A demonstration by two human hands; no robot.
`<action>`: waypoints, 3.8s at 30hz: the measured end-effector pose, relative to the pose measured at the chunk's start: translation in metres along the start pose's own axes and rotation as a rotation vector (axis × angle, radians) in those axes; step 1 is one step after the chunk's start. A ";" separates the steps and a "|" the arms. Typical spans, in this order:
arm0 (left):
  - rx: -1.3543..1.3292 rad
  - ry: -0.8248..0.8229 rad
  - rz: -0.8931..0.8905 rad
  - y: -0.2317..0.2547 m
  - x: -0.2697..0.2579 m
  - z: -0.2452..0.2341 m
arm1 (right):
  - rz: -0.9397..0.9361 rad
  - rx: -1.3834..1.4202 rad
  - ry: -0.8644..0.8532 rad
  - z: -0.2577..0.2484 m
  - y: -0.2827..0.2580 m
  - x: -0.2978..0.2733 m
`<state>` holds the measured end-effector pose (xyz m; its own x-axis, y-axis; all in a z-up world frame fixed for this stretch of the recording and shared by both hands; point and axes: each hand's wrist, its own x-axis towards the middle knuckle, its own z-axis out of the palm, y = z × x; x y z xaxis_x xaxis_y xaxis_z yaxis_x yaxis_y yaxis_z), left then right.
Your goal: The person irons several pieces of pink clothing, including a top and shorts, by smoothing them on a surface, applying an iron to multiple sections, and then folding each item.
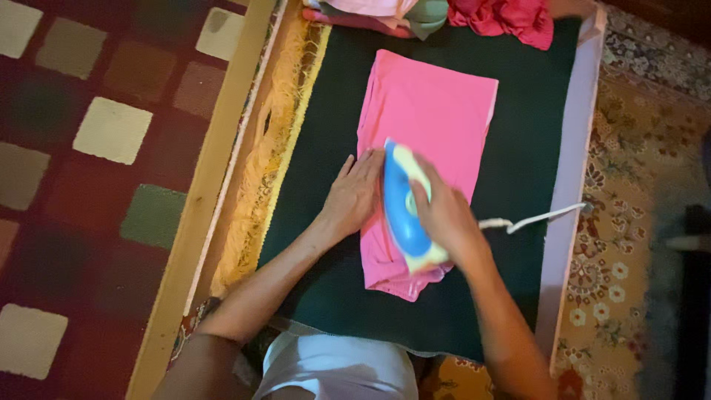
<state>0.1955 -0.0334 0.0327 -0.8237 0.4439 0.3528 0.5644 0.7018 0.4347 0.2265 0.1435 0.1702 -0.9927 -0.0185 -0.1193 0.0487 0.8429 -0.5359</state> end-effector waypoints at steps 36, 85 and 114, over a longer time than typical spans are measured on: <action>-0.043 0.092 0.093 -0.044 0.129 0.071 | 0.465 0.066 -0.064 -0.021 0.014 0.033; -0.010 0.027 -0.020 -0.019 0.120 0.043 | 0.261 0.102 0.267 -0.034 0.112 0.114; -0.035 0.033 -0.100 -0.020 0.077 0.023 | 0.650 0.151 -0.115 -0.024 0.036 -0.053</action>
<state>0.1192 -0.0006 0.0324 -0.8741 0.3538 0.3329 0.4815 0.7214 0.4977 0.2786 0.1878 0.1769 -0.7387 0.4028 -0.5404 0.6552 0.6174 -0.4354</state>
